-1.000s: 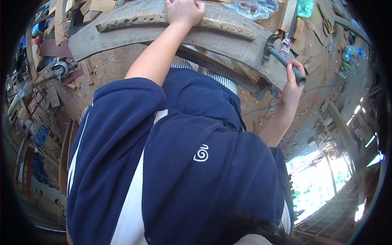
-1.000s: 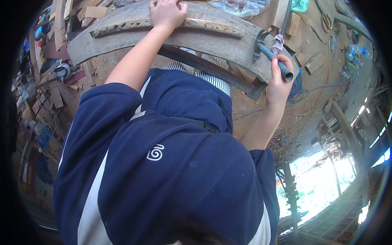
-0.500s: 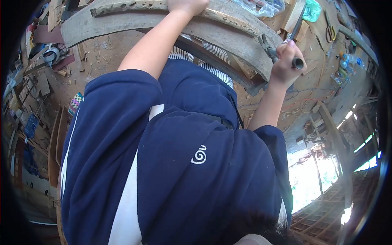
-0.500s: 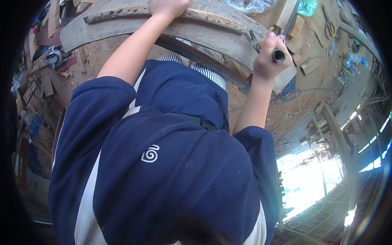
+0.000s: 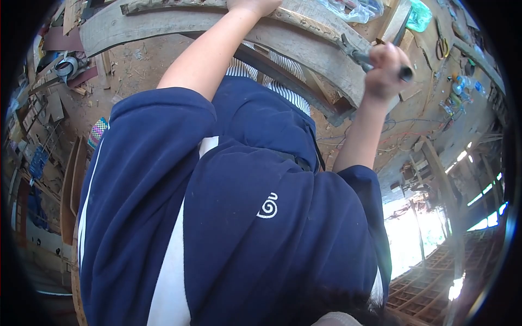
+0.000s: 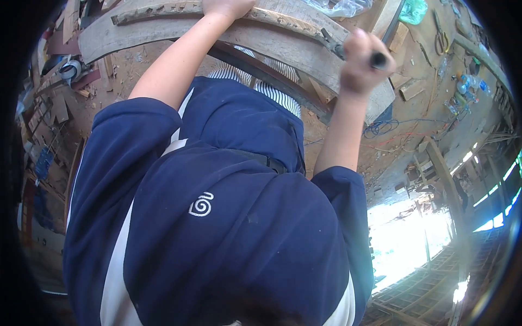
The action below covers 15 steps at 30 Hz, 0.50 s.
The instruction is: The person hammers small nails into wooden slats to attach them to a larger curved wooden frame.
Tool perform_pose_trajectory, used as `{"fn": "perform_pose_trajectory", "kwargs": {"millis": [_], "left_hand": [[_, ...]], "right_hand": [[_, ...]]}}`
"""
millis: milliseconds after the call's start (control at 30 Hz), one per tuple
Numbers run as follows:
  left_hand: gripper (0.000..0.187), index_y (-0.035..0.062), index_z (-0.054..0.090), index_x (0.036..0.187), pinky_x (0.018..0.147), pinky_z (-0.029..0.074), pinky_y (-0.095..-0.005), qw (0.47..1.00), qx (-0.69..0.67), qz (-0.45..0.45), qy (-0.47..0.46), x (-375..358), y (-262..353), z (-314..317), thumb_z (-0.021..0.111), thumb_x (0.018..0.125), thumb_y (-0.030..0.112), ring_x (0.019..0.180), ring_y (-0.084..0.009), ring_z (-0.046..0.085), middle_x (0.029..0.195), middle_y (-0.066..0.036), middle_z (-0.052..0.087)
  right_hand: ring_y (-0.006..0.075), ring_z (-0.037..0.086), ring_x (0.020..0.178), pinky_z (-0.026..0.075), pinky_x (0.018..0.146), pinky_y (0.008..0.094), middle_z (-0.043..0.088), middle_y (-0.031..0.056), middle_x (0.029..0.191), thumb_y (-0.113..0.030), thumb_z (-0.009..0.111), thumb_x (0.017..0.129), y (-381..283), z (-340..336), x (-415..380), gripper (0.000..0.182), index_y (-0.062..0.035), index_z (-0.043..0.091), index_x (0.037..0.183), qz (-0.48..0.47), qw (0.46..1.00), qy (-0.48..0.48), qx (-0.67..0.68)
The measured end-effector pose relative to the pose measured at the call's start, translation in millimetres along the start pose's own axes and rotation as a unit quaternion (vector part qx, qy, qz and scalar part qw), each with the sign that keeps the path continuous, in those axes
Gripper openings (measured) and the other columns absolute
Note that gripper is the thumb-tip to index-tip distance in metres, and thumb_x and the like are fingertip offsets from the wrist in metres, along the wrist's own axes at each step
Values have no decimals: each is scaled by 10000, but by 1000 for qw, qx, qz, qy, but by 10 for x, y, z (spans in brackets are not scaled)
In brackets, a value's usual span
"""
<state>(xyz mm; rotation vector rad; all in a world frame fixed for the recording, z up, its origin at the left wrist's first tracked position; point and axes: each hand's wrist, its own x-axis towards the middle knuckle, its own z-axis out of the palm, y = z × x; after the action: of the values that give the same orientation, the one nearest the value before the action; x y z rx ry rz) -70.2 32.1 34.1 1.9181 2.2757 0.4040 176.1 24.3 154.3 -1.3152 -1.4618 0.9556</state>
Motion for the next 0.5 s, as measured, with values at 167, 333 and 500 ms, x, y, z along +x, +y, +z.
{"fn": "perform_pose_trajectory", "kwargs": {"millis": [167, 333, 500], "left_hand": [[267, 70, 697, 828, 1000, 363, -446, 1000, 8, 9, 21, -6, -6, 12, 571, 805, 305, 1014, -282, 613, 932, -139, 698], [260, 80, 698, 834, 1008, 357, -436, 1000, -1, 5, 14, 6, 7, -12, 576, 797, 307, 1034, -260, 610, 948, -118, 704], [277, 90, 703, 860, 1022, 348, -441, 1000, 4, -1, -25, 16, -11, -30, 570, 804, 326, 1053, -251, 606, 968, -113, 707]], "right_hand": [[164, 360, 463, 323, 493, 330, 372, 46, 511, -76, 514, 811, 192, -440, 23, 319, -46, 341, 545, 64, 966, -25, 247], [166, 370, 471, 324, 496, 331, 374, 44, 513, -79, 524, 805, 188, -495, -44, 315, -37, 342, 551, 37, 963, -49, 264], [160, 319, 459, 306, 502, 350, 337, 37, 506, -93, 493, 786, 305, -592, -54, 296, -67, 319, 548, 28, 953, -55, 295]]}}
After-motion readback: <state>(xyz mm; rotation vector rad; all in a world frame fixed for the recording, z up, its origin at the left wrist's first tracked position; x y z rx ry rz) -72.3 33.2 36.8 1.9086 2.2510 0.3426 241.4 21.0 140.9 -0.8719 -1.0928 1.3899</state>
